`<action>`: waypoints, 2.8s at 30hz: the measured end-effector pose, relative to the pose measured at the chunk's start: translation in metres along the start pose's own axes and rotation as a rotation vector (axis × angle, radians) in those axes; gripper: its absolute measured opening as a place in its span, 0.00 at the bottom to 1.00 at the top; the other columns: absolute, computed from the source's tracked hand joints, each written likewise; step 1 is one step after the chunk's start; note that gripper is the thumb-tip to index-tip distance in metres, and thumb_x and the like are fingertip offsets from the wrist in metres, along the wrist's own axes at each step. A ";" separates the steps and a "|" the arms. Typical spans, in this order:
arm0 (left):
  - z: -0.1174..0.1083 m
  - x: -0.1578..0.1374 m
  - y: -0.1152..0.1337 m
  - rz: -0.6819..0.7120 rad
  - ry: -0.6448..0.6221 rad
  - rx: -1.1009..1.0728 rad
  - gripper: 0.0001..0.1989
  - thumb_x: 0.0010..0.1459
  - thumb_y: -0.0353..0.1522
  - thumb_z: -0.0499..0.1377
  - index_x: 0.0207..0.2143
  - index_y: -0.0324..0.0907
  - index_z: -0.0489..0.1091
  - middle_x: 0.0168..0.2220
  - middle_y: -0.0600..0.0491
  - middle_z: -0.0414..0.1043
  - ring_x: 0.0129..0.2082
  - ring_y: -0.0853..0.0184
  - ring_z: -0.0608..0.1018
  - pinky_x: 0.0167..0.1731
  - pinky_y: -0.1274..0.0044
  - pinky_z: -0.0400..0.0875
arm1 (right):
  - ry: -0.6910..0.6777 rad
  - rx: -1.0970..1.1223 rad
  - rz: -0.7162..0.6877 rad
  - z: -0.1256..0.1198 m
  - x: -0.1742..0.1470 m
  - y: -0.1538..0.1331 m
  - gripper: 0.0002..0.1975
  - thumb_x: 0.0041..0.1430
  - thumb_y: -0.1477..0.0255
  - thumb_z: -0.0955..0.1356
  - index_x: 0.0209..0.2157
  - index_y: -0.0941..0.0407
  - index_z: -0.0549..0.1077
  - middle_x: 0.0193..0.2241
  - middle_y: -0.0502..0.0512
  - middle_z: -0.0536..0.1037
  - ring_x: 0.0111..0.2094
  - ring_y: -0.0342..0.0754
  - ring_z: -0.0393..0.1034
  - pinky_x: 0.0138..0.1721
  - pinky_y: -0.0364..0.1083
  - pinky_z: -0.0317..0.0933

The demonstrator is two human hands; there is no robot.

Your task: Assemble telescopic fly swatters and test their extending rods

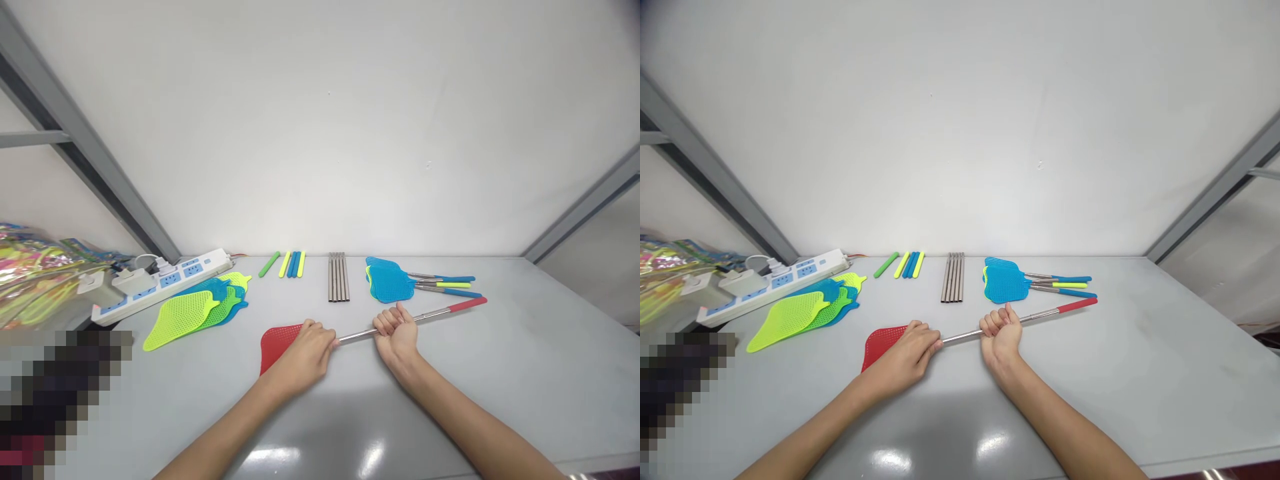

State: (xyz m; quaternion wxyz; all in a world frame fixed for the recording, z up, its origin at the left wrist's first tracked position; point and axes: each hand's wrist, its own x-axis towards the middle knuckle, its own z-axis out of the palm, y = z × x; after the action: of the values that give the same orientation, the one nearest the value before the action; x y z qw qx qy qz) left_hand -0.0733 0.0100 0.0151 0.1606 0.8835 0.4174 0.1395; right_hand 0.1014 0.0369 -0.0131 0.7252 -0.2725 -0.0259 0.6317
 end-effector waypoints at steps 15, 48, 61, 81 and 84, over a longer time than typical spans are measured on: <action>0.005 0.000 0.004 -0.016 -0.002 -0.030 0.15 0.58 0.31 0.38 0.21 0.40 0.56 0.20 0.55 0.58 0.25 0.69 0.61 0.32 0.74 0.56 | 0.006 0.012 0.014 0.003 -0.014 0.011 0.18 0.54 0.71 0.56 0.15 0.56 0.44 0.10 0.41 0.42 0.11 0.36 0.35 0.11 0.39 0.37; -0.015 0.009 -0.017 0.085 0.021 0.126 0.15 0.58 0.36 0.40 0.23 0.41 0.58 0.22 0.55 0.62 0.27 0.69 0.63 0.35 0.74 0.54 | 0.141 0.079 0.100 0.009 0.023 -0.031 0.09 0.48 0.76 0.56 0.18 0.56 0.50 0.11 0.42 0.50 0.12 0.36 0.48 0.16 0.39 0.49; -0.010 0.009 -0.021 0.054 0.063 0.099 0.15 0.57 0.38 0.43 0.24 0.41 0.61 0.27 0.54 0.60 0.30 0.69 0.63 0.35 0.74 0.55 | 0.179 0.022 0.124 0.002 0.032 -0.039 0.09 0.46 0.76 0.55 0.17 0.56 0.47 0.10 0.42 0.47 0.11 0.37 0.43 0.14 0.39 0.43; -0.006 0.009 -0.028 0.037 0.036 0.048 0.16 0.57 0.38 0.43 0.19 0.40 0.56 0.21 0.57 0.59 0.27 0.70 0.62 0.35 0.73 0.51 | 0.185 -0.022 0.157 0.004 0.031 -0.039 0.10 0.44 0.78 0.55 0.17 0.56 0.44 0.11 0.42 0.45 0.11 0.38 0.41 0.13 0.39 0.43; -0.006 0.009 -0.029 0.042 0.032 0.041 0.16 0.57 0.38 0.42 0.20 0.40 0.56 0.21 0.57 0.60 0.27 0.70 0.62 0.34 0.74 0.52 | 0.181 -0.021 0.159 0.004 0.032 -0.039 0.10 0.43 0.78 0.55 0.17 0.56 0.44 0.10 0.42 0.44 0.11 0.38 0.40 0.13 0.40 0.43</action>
State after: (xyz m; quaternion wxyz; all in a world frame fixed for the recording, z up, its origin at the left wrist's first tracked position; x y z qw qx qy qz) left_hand -0.0898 0.0355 0.0099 0.1328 0.8929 0.4039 0.1483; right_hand 0.1411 0.0659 -0.0029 0.6693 -0.3370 0.0548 0.6598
